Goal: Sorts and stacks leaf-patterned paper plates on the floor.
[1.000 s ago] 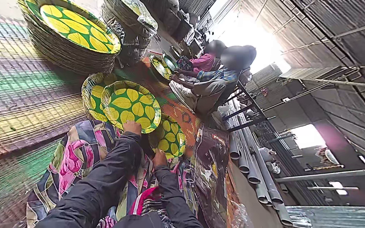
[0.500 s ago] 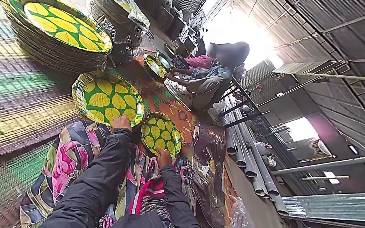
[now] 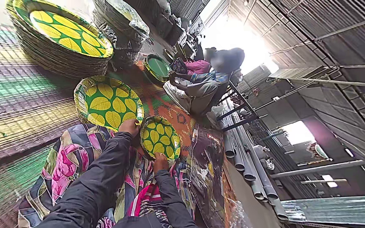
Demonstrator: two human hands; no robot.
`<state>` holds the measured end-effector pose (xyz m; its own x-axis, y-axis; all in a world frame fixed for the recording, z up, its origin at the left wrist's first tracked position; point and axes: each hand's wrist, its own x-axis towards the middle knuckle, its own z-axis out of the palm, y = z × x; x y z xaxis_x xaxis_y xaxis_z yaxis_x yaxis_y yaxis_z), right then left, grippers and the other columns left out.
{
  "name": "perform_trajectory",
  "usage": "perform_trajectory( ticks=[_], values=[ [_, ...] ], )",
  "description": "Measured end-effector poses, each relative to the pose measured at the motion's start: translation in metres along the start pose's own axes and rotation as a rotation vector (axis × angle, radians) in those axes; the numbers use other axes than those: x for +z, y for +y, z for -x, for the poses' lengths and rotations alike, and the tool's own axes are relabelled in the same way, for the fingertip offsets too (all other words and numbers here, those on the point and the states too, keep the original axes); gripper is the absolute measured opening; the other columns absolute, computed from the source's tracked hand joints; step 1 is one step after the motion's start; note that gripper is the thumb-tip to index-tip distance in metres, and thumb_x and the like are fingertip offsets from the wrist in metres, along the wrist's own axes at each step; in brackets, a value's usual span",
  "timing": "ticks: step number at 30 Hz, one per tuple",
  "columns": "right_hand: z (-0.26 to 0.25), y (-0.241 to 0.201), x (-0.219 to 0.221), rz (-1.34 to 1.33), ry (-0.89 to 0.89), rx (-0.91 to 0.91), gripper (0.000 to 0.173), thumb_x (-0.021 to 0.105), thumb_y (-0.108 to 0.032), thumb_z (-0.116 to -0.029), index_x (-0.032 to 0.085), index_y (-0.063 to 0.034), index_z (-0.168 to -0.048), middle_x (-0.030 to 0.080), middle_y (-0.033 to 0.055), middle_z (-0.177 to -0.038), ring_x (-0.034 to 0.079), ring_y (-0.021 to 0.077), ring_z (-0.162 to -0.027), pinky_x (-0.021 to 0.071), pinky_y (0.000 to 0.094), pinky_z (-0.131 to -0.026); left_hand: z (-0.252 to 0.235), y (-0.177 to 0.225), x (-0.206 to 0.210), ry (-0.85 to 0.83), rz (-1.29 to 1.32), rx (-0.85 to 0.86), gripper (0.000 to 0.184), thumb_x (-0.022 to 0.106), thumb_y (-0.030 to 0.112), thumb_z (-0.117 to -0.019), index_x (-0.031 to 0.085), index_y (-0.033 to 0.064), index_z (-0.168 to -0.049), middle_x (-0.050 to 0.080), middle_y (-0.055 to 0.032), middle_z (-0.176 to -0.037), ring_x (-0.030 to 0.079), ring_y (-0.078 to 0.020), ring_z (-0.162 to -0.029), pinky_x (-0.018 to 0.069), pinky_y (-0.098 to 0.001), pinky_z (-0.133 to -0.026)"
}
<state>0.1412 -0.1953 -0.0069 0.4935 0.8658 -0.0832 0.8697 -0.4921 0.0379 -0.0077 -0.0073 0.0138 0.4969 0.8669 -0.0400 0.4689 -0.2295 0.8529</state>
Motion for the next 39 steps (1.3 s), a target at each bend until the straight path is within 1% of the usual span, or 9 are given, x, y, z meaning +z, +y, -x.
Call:
perform_trajectory(
  ticks=[7, 11, 14, 17, 21, 25, 28, 31, 39],
  values=[
    [0.003, 0.010, -0.027, -0.064, 0.409, 0.038, 0.032, 0.055, -0.002, -0.0987, 0.073, -0.0029, -0.125, 0.066, 0.0318, -0.126, 0.068, 0.0480, -0.111, 0.0545, 0.0572, -0.094, 0.002, 0.003, 0.005, -0.009, 0.000, 0.007, 0.036, 0.058, 0.021, -0.1059, 0.063, 0.0002, -0.135, 0.071, -0.0257, -0.119, 0.067, -0.0447, -0.117, 0.0488, -0.0652, -0.102],
    [-0.006, 0.005, -0.051, -0.043, 1.064, -0.019, 0.014, 0.066, 0.000, -0.0908, 0.075, 0.0102, -0.094, 0.071, 0.0317, -0.096, 0.073, 0.0456, -0.084, 0.0605, 0.0524, -0.072, 0.014, 0.012, 0.024, 0.585, -0.059, 0.278, 0.071, 0.076, 0.020, -0.0931, 0.044, -0.0009, -0.153, 0.052, -0.0312, -0.147, 0.047, -0.0509, -0.140, 0.0398, -0.0649, -0.112],
    [-0.016, -0.002, -0.067, -0.022, 1.213, -0.239, 0.012, 0.066, 0.002, -0.0875, 0.077, 0.0066, -0.091, 0.070, 0.0270, -0.085, 0.073, 0.0398, -0.076, 0.0605, 0.0450, -0.065, 0.017, 0.021, 0.041, 1.009, -0.167, 0.751, 0.060, 0.064, 0.045, -0.0985, 0.055, 0.0074, -0.144, 0.052, -0.0235, -0.150, 0.042, -0.0438, -0.145, 0.0261, -0.0627, -0.121],
    [-0.025, -0.016, -0.068, -0.101, 1.050, -0.403, 0.019, 0.065, 0.002, -0.0864, 0.080, 0.0030, -0.099, 0.073, 0.0256, -0.091, 0.073, 0.0414, -0.085, 0.0607, 0.0479, -0.075, 0.040, 0.040, 0.054, 1.030, -0.326, 0.941, 0.041, 0.045, 0.043, -0.1090, 0.059, 0.0240, -0.142, 0.054, -0.0061, -0.154, 0.039, -0.0280, -0.151, 0.0161, -0.0622, -0.122],
    [-0.027, -0.028, -0.044, -0.163, 0.739, -0.250, 0.037, 0.067, 0.002, -0.0847, 0.070, 0.0118, -0.120, 0.068, 0.0348, -0.120, 0.070, 0.0494, -0.108, 0.0576, 0.0550, -0.091, 0.052, 0.047, 0.067, 0.761, -0.398, 0.854, 0.040, 0.061, 0.007, -0.0957, 0.068, 0.0118, -0.135, 0.062, -0.0063, -0.147, 0.051, -0.0267, -0.144, 0.0271, -0.0685, -0.116],
    [-0.027, -0.012, -0.018, -0.150, 0.119, 0.038, 0.063, 0.067, -0.025, -0.0995, 0.045, 0.0047, -0.151, 0.049, 0.0296, -0.150, 0.050, 0.0427, -0.139, 0.0398, 0.0511, -0.117, 0.041, 0.045, 0.038, -0.013, -0.381, 0.345, 0.054, 0.060, 0.021, -0.1041, 0.048, -0.0058, -0.149, 0.037, -0.0284, -0.162, 0.021, -0.0418, -0.158, 0.0124, -0.0702, -0.123],
    [-0.021, 0.002, 0.009, -0.038, -0.156, 0.115, 0.051, 0.048, -0.034, -0.1092, 0.053, 0.0007, -0.147, 0.055, 0.0245, -0.147, 0.054, 0.0377, -0.137, 0.0410, 0.0513, -0.116, 0.025, 0.032, 0.034, -0.312, -0.439, -0.044, 0.057, 0.061, 0.017, -0.1022, 0.044, -0.0086, -0.150, 0.028, -0.0331, -0.164, 0.025, -0.0516, -0.153, 0.0286, -0.0752, -0.114],
    [-0.015, -0.005, 0.008, 0.064, -0.227, 0.074, 0.044, 0.039, -0.025, -0.1120, 0.057, -0.0011, -0.143, 0.058, 0.0232, -0.145, 0.056, 0.0365, -0.136, 0.0429, 0.0499, -0.115, 0.022, 0.032, 0.033, -0.346, -0.501, -0.129, 0.051, 0.057, 0.013, -0.1035, 0.047, -0.0082, -0.149, 0.029, -0.0298, -0.165, 0.025, -0.0491, -0.154, 0.0323, -0.0748, -0.111],
    [-0.019, -0.008, -0.003, 0.114, -0.296, 0.054, 0.043, 0.051, -0.007, -0.1020, 0.057, -0.0026, -0.144, 0.052, 0.0243, -0.149, 0.051, 0.0381, -0.140, 0.0430, 0.0502, -0.115, 0.004, -0.006, 0.010, -0.017, -0.252, -0.349, 0.102, 0.075, 0.059, -0.0879, 0.027, 0.0126, -0.165, -0.004, -0.0228, -0.173, -0.011, -0.0507, -0.157, -0.0007, -0.0825, -0.116]
  ],
)
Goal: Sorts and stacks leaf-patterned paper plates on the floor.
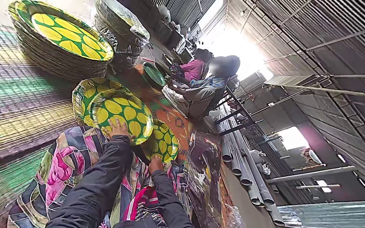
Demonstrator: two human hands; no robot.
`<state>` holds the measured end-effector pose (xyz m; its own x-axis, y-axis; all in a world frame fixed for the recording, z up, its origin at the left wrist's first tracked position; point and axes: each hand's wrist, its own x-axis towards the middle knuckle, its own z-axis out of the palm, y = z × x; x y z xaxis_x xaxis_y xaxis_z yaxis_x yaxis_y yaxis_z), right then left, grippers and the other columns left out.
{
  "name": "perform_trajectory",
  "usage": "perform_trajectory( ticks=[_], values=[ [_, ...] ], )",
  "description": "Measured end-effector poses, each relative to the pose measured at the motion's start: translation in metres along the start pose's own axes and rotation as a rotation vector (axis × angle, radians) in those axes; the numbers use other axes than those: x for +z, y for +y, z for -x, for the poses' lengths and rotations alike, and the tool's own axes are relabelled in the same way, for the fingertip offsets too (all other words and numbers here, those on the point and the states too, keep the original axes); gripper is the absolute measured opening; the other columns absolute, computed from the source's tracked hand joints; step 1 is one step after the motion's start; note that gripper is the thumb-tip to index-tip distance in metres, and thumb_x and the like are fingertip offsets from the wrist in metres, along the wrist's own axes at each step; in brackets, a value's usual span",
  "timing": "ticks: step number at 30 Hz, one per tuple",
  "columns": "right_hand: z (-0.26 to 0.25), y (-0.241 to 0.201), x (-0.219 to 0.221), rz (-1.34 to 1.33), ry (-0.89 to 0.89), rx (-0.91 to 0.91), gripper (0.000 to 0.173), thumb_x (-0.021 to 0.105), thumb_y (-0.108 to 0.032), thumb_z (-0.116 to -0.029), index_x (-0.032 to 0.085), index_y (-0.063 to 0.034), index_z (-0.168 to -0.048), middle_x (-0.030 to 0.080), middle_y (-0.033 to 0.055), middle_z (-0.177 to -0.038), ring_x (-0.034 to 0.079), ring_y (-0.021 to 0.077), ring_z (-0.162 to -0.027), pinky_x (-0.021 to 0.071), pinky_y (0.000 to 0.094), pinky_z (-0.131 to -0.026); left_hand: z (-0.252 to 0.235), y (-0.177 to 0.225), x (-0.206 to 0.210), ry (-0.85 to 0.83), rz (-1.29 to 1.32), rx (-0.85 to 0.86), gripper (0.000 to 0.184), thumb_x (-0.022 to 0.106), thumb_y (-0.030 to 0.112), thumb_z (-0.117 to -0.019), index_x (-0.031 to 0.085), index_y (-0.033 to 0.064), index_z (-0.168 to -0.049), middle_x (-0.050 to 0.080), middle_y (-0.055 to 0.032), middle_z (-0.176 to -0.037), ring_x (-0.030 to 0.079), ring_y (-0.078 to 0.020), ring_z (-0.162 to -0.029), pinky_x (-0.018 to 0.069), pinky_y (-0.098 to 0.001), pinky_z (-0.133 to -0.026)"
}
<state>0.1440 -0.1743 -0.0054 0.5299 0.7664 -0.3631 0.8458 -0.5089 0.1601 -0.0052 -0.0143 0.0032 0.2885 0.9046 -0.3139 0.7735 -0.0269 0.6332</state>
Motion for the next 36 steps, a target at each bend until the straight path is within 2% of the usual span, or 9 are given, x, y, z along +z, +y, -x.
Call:
perform_trajectory(
  ticks=[5, 9, 16, 20, 22, 27, 29, 32, 36],
  values=[
    [-0.002, 0.027, 0.003, -0.118, 0.083, -0.072, 0.037, 0.044, -0.019, -0.1103, 0.063, -0.0051, -0.139, 0.056, 0.0251, -0.146, 0.052, 0.0386, -0.138, 0.0409, 0.0503, -0.117, 0.000, 0.003, -0.009, 0.168, 0.118, -0.018, 0.069, 0.073, 0.042, -0.0953, 0.054, -0.0008, -0.146, 0.032, -0.0338, -0.162, 0.013, -0.0561, -0.155, 0.0078, -0.0840, -0.115],
    [0.009, 0.034, -0.003, -0.380, 0.676, -0.039, 0.029, 0.048, 0.001, -0.1028, 0.069, 0.0113, -0.119, 0.070, 0.0325, -0.117, 0.068, 0.0477, -0.112, 0.0512, 0.0572, -0.102, 0.011, 0.012, -0.011, 0.209, 0.204, 0.375, 0.041, 0.067, 0.025, -0.1007, 0.066, -0.0015, -0.131, 0.061, -0.0281, -0.138, 0.045, -0.0461, -0.143, 0.0359, -0.0651, -0.115],
    [0.027, 0.028, -0.092, -0.375, 1.362, -0.135, 0.024, 0.057, 0.001, -0.0982, 0.072, 0.0144, -0.111, 0.074, 0.0311, -0.102, 0.074, 0.0476, -0.093, 0.0590, 0.0545, -0.085, 0.031, 0.031, 0.010, 0.765, 0.258, 0.978, 0.089, 0.087, 0.037, -0.0784, 0.048, 0.0050, -0.152, 0.044, -0.0268, -0.157, 0.036, -0.0500, -0.149, 0.0278, -0.0722, -0.116],
    [0.018, -0.008, -0.078, -0.225, 1.145, -0.468, 0.019, 0.060, 0.005, -0.0915, 0.075, 0.0119, -0.102, 0.075, 0.0273, -0.100, 0.075, 0.0424, -0.095, 0.0613, 0.0500, -0.085, 0.062, 0.038, 0.015, 0.720, 0.065, 1.176, 0.045, 0.068, 0.004, -0.0935, 0.066, 0.0097, -0.138, 0.059, -0.0149, -0.149, 0.046, -0.0403, -0.146, 0.0223, -0.0777, -0.115],
    [0.004, -0.019, -0.055, -0.221, 1.045, -0.530, 0.023, 0.065, 0.002, -0.0908, 0.074, 0.0116, -0.110, 0.074, 0.0269, -0.113, 0.072, 0.0428, -0.109, 0.0571, 0.0498, -0.098, 0.075, 0.037, 0.006, 0.446, -0.007, 0.968, 0.026, 0.057, -0.009, -0.0961, 0.071, -0.0053, -0.118, 0.074, -0.0233, -0.116, 0.064, -0.0439, -0.126, 0.0283, -0.0717, -0.117],
    [0.002, -0.008, -0.007, -0.292, 0.474, -0.208, 0.080, 0.079, -0.025, -0.0896, 0.042, 0.0071, -0.152, 0.047, 0.0306, -0.153, 0.045, 0.0457, -0.144, 0.0344, 0.0523, -0.121, 0.054, 0.031, -0.031, -0.014, -0.153, 0.375, 0.025, 0.055, -0.001, -0.1004, 0.067, -0.0067, -0.122, 0.065, -0.0304, -0.125, 0.061, -0.0490, -0.123, 0.0502, -0.0629, -0.098],
    [-0.002, 0.003, 0.011, -0.226, 0.211, -0.069, 0.080, 0.071, -0.033, -0.0969, 0.033, 0.0023, -0.158, 0.046, 0.0271, -0.155, 0.046, 0.0412, -0.144, 0.0354, 0.0510, -0.121, 0.039, 0.021, -0.020, 0.061, -0.185, 0.416, 0.036, 0.068, 0.004, -0.0949, 0.068, 0.0018, -0.131, 0.062, -0.0233, -0.140, 0.049, -0.0447, -0.140, 0.0381, -0.0678, -0.111],
    [-0.004, 0.007, 0.018, -0.203, 0.097, -0.030, 0.046, 0.054, -0.019, -0.1064, 0.052, -0.0011, -0.149, 0.054, 0.0224, -0.150, 0.052, 0.0358, -0.140, 0.0386, 0.0486, -0.119, 0.028, 0.021, -0.005, -0.093, -0.263, 0.547, 0.044, 0.062, 0.002, -0.0965, 0.064, 0.0061, -0.141, 0.042, -0.0152, -0.163, 0.010, -0.0399, -0.160, -0.0041, -0.0733, -0.122],
    [0.002, 0.001, 0.004, -0.058, 0.047, -0.039, 0.044, 0.050, -0.004, -0.1035, 0.054, -0.0022, -0.147, 0.057, 0.0212, -0.147, 0.052, 0.0334, -0.140, 0.0400, 0.0457, -0.118, 0.023, 0.036, 0.014, -0.207, -0.358, 0.538, 0.031, 0.047, -0.005, -0.1021, 0.065, -0.0099, -0.127, 0.060, -0.0258, -0.141, 0.039, -0.0437, -0.148, 0.0005, -0.0677, -0.125]
  ],
)
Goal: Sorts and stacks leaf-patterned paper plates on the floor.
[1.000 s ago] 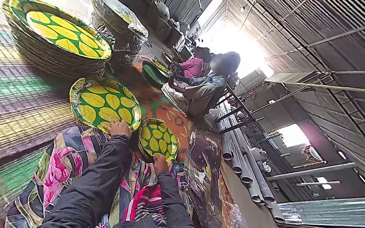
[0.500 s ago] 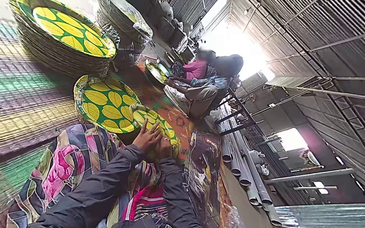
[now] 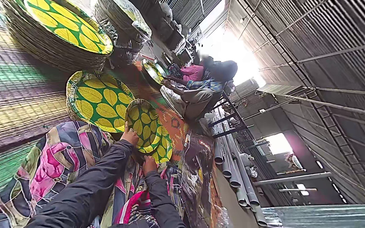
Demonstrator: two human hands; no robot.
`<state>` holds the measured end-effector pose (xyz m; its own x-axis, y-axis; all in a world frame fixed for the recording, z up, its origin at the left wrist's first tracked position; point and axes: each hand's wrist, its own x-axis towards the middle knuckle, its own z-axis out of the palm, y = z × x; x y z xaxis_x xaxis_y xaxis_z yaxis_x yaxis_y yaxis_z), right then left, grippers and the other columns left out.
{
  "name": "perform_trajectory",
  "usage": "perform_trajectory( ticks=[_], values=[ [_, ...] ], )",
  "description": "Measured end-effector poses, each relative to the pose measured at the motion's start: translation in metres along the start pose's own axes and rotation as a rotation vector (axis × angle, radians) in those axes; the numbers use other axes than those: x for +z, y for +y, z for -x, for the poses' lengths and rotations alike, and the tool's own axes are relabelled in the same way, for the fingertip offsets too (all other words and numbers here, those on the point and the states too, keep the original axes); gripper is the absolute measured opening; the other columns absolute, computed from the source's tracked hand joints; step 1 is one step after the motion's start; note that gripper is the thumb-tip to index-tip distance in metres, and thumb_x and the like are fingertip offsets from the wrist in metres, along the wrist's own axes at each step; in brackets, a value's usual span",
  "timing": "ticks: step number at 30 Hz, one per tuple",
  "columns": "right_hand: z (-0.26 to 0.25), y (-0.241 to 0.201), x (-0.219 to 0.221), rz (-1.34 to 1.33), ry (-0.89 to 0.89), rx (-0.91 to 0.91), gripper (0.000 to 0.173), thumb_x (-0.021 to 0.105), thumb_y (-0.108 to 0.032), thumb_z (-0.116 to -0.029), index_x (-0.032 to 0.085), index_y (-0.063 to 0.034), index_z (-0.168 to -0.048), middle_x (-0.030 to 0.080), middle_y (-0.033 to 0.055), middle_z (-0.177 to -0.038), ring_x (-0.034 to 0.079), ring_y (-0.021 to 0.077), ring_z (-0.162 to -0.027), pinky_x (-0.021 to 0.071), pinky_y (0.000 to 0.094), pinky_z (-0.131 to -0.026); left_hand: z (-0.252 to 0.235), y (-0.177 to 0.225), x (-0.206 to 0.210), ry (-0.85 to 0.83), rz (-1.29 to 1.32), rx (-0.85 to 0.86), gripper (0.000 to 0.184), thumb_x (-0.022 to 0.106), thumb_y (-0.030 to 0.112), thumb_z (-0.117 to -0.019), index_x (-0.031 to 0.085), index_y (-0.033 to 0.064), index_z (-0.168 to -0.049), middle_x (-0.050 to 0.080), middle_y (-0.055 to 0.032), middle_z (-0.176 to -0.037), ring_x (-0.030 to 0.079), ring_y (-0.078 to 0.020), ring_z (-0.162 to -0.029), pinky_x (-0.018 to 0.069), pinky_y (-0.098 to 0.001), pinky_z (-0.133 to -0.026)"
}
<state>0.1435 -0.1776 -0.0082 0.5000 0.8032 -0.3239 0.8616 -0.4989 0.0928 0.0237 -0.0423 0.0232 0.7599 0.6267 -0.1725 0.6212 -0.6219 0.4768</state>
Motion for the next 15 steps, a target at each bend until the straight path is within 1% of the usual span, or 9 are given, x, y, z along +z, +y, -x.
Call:
perform_trajectory(
  ticks=[2, 3, 5, 6, 7, 9, 12, 13, 15],
  values=[
    [0.007, -0.001, -0.003, 0.014, -0.004, 0.013, 0.039, 0.051, -0.005, -0.1033, 0.058, 0.0002, -0.142, 0.058, 0.0229, -0.144, 0.053, 0.0351, -0.138, 0.0413, 0.0472, -0.117, -0.001, 0.002, 0.001, 0.120, 0.020, 0.058, 0.030, 0.045, -0.007, -0.1026, 0.065, -0.0118, -0.123, 0.065, -0.0280, -0.132, 0.051, -0.0432, -0.138, 0.0057, -0.0648, -0.126],
    [0.009, -0.002, -0.005, 0.010, -0.002, 0.030, 0.037, 0.052, -0.007, -0.1036, 0.060, 0.0019, -0.138, 0.059, 0.0248, -0.142, 0.054, 0.0370, -0.137, 0.0423, 0.0489, -0.115, 0.001, 0.000, 0.002, 0.266, 0.062, 0.100, 0.029, 0.044, -0.007, -0.1026, 0.066, -0.0115, -0.121, 0.067, -0.0290, -0.127, 0.055, -0.0440, -0.134, 0.0099, -0.0643, -0.125],
    [0.014, 0.001, -0.001, -0.002, -0.001, 0.065, 0.035, 0.056, -0.013, -0.1044, 0.063, 0.0009, -0.136, 0.061, 0.0273, -0.138, 0.057, 0.0408, -0.132, 0.0446, 0.0524, -0.112, 0.007, 0.001, 0.013, 0.746, 0.072, 0.172, 0.024, 0.050, -0.008, -0.0994, 0.072, -0.0075, -0.110, 0.073, -0.0260, -0.110, 0.067, -0.0432, -0.118, 0.0274, -0.0651, -0.119],
    [0.013, 0.003, 0.001, 0.010, 0.002, 0.063, 0.037, 0.057, -0.016, -0.1041, 0.062, -0.0032, -0.139, 0.061, 0.0267, -0.138, 0.058, 0.0413, -0.131, 0.0454, 0.0537, -0.112, 0.007, 0.002, 0.014, 1.015, 0.024, 0.186, 0.020, 0.056, -0.008, -0.0961, 0.074, -0.0029, -0.102, 0.075, -0.0217, -0.100, 0.071, -0.0402, -0.106, 0.0381, -0.0641, -0.112],
    [0.012, 0.005, 0.004, 0.036, 0.031, 0.033, 0.040, 0.060, -0.017, -0.1012, 0.061, -0.0072, -0.140, 0.063, 0.0254, -0.135, 0.060, 0.0409, -0.127, 0.0478, 0.0547, -0.109, 0.008, 0.003, 0.011, 1.212, -0.006, 0.184, 0.017, 0.062, -0.008, -0.0928, 0.076, 0.0002, -0.099, 0.075, -0.0187, -0.094, 0.073, -0.0378, -0.098, 0.0435, -0.0629, -0.106],
    [0.014, 0.005, 0.004, 0.074, 0.051, -0.020, 0.043, 0.062, -0.015, -0.0983, 0.061, -0.0097, -0.141, 0.064, 0.0238, -0.133, 0.062, 0.0401, -0.124, 0.0506, 0.0548, -0.105, 0.013, 0.001, 0.004, 1.364, -0.029, 0.129, 0.015, 0.068, -0.008, -0.0880, 0.076, 0.0016, -0.096, 0.075, -0.0173, -0.091, 0.073, -0.0371, -0.093, 0.0460, -0.0627, -0.102],
    [0.012, 0.003, 0.005, 0.011, 0.017, -0.005, 0.041, 0.058, -0.006, -0.1002, 0.062, -0.0043, -0.141, 0.056, 0.0246, -0.146, 0.054, 0.0407, -0.136, 0.0439, 0.0520, -0.114, 0.024, -0.015, -0.001, 1.173, 0.020, -0.019, 0.006, 0.070, -0.008, -0.0869, 0.072, -0.0029, -0.088, 0.072, -0.0224, -0.090, 0.071, -0.0436, -0.094, 0.0499, -0.0634, -0.094],
    [0.010, 0.004, 0.003, -0.016, 0.016, 0.003, 0.038, 0.054, -0.004, -0.1017, 0.062, -0.0007, -0.138, 0.053, 0.0246, -0.149, 0.051, 0.0405, -0.139, 0.0412, 0.0509, -0.116, 0.028, -0.019, -0.005, 1.004, 0.076, -0.087, 0.008, 0.067, -0.008, -0.0907, 0.074, -0.0046, -0.089, 0.073, -0.0253, -0.096, 0.070, -0.0460, -0.101, 0.0490, -0.0647, -0.096],
    [0.004, 0.010, -0.001, -0.021, -0.013, -0.009, 0.036, 0.051, -0.004, -0.1036, 0.062, 0.0003, -0.138, 0.052, 0.0237, -0.151, 0.049, 0.0391, -0.141, 0.0402, 0.0502, -0.117, 0.031, -0.024, -0.015, 0.572, 0.149, -0.238, 0.018, 0.058, -0.001, -0.0990, 0.074, -0.0054, -0.106, 0.070, -0.0284, -0.119, 0.062, -0.0476, -0.120, 0.0401, -0.0659, -0.107]
  ],
)
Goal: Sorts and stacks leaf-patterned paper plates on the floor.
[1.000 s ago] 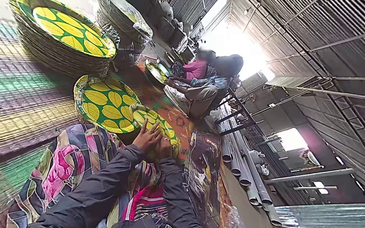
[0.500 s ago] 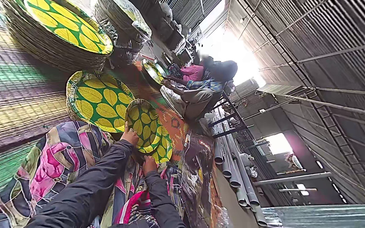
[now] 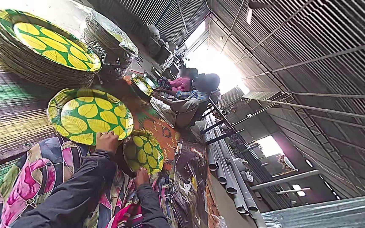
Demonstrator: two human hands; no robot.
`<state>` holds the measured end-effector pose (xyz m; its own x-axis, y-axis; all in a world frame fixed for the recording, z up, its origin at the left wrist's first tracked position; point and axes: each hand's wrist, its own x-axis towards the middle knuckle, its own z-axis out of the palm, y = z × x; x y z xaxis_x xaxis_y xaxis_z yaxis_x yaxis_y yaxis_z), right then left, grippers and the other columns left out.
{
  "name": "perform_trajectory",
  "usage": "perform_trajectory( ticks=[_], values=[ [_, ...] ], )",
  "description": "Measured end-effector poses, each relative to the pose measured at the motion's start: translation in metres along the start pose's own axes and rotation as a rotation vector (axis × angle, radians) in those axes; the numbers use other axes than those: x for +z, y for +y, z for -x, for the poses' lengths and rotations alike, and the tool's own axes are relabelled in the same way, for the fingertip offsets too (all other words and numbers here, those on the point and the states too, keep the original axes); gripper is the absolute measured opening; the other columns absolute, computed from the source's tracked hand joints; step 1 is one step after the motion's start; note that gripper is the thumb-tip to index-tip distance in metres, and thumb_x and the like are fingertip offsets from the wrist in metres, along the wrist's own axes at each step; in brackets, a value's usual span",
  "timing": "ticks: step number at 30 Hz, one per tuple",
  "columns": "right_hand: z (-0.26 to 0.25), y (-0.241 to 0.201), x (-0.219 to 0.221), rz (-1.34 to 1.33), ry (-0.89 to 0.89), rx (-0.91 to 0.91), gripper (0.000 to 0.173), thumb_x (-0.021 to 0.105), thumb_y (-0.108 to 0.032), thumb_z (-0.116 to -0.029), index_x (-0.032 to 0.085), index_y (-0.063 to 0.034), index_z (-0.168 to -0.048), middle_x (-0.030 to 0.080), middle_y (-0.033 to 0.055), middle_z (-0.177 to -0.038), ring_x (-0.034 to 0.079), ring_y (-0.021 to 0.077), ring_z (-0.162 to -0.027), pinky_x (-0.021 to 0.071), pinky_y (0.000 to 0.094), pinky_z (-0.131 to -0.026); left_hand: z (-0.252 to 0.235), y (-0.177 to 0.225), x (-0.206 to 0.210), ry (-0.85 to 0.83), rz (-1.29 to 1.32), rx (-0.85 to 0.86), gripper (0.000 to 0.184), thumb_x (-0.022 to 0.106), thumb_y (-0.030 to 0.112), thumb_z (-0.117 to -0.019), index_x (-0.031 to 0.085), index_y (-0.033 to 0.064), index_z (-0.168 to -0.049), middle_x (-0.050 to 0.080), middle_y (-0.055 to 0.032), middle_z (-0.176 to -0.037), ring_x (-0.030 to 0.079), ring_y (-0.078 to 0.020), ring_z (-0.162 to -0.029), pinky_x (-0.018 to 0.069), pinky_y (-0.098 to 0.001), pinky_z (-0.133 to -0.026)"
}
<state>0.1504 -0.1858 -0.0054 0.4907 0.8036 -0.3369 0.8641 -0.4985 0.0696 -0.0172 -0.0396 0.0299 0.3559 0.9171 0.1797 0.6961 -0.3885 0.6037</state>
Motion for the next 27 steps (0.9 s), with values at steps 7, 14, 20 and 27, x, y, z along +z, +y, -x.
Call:
perform_trajectory(
  ticks=[7, 14, 20, 27],
  values=[
    [0.015, 0.021, -0.020, -0.207, 0.412, 0.024, 0.033, 0.045, -0.005, -0.1063, 0.067, 0.0021, -0.130, 0.069, 0.0251, -0.128, 0.065, 0.0406, -0.123, 0.0482, 0.0535, -0.108, 0.009, 0.022, 0.027, -0.134, 0.159, 0.285, 0.090, 0.087, 0.017, -0.0815, 0.041, 0.0086, -0.158, 0.044, -0.0319, -0.155, 0.033, -0.0529, -0.149, 0.0202, -0.0766, -0.117],
    [0.045, -0.008, -0.057, -0.008, 1.347, -0.202, 0.024, 0.061, 0.010, -0.0855, 0.076, 0.0094, -0.104, 0.077, 0.0247, -0.098, 0.077, 0.0401, -0.084, 0.0626, 0.0470, -0.079, 0.030, 0.050, 0.061, 0.579, 0.242, 0.870, 0.055, 0.073, 0.022, -0.0944, 0.057, 0.0158, -0.147, 0.056, -0.0205, -0.150, 0.052, -0.0394, -0.141, 0.0331, -0.0733, -0.111],
    [0.022, -0.007, -0.044, -0.115, 1.358, -0.567, 0.029, 0.060, -0.004, -0.0898, 0.072, 0.0121, -0.111, 0.071, 0.0294, -0.121, 0.065, 0.0514, -0.118, 0.0469, 0.0590, -0.108, 0.023, 0.023, 0.026, 0.834, 0.040, 0.887, 0.012, 0.059, 0.005, -0.0954, 0.068, 0.0124, -0.092, 0.074, -0.0079, -0.092, 0.072, -0.0278, -0.100, 0.0478, -0.0519, -0.106],
    [0.002, -0.005, -0.003, -0.068, 0.316, 0.021, 0.063, 0.065, -0.014, -0.0980, 0.041, 0.0054, -0.153, 0.040, 0.0275, -0.159, 0.038, 0.0412, -0.149, 0.0288, 0.0529, -0.124, 0.010, 0.010, 0.009, 0.549, -0.025, 0.372, 0.030, 0.069, -0.010, -0.0882, 0.078, 0.0062, -0.111, 0.073, -0.0234, -0.104, 0.069, -0.0444, -0.107, 0.0472, -0.0644, -0.100]
  ],
)
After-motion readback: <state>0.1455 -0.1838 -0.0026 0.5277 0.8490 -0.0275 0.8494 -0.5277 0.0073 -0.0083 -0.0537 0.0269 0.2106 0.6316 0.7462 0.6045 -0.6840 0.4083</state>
